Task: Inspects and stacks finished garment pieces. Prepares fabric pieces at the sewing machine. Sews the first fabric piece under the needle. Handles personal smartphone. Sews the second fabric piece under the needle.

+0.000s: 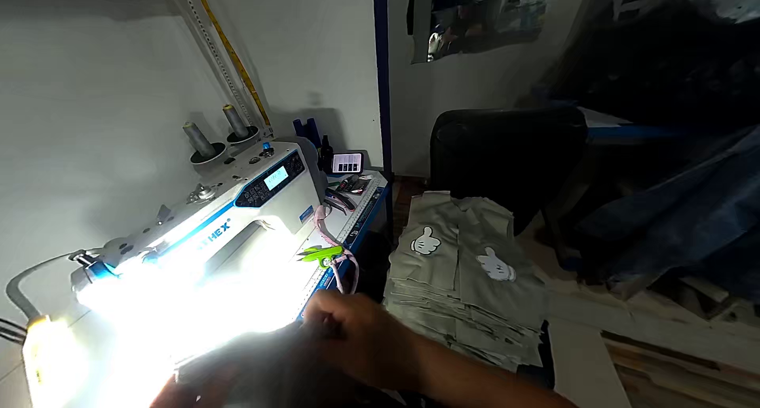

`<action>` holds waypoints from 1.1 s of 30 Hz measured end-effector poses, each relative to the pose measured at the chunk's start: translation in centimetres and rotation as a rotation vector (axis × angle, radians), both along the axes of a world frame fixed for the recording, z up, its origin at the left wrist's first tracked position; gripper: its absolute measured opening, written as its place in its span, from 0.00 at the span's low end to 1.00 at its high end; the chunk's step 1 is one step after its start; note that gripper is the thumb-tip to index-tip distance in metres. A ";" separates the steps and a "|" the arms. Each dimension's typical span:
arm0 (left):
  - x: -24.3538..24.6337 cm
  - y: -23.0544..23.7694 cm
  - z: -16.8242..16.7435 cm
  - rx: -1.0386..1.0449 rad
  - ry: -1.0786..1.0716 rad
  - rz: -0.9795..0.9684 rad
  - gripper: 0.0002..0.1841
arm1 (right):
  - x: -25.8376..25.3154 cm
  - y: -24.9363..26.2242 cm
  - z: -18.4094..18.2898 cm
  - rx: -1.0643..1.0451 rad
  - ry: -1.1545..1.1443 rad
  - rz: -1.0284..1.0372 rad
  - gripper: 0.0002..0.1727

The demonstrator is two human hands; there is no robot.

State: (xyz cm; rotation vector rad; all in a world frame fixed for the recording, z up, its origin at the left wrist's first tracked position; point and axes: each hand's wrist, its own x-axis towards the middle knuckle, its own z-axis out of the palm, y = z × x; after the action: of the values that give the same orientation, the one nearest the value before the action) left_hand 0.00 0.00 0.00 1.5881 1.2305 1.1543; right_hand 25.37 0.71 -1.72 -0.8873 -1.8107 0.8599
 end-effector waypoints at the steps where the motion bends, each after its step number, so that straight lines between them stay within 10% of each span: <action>1: 1.3 -0.1 0.2 0.059 0.016 0.001 0.10 | 1.3 -0.6 0.6 0.070 -0.037 -0.079 0.16; 10: 13.3 3.8 0.4 0.333 -0.162 -0.286 0.07 | 13.2 -4.5 3.3 0.691 -0.332 -0.762 0.14; 23: 32.1 15.1 6.6 -0.008 -0.074 -0.487 0.16 | 29.0 0.8 8.9 0.209 -0.470 -1.127 0.17; 28: 36.7 21.1 -0.4 -0.117 0.179 -0.375 0.23 | 38.0 9.2 1.2 -0.279 -0.685 -1.087 0.24; 33: 27.5 16.8 -10.7 -0.036 0.463 -0.394 0.27 | 37.6 8.0 -9.7 -0.460 -0.760 -1.117 0.37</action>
State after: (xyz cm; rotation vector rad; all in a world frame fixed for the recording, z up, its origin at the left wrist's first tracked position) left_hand 27.46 16.75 -10.69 2.0271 1.1333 0.5287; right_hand 63.01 8.70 -11.46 -2.4328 -1.2816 0.1661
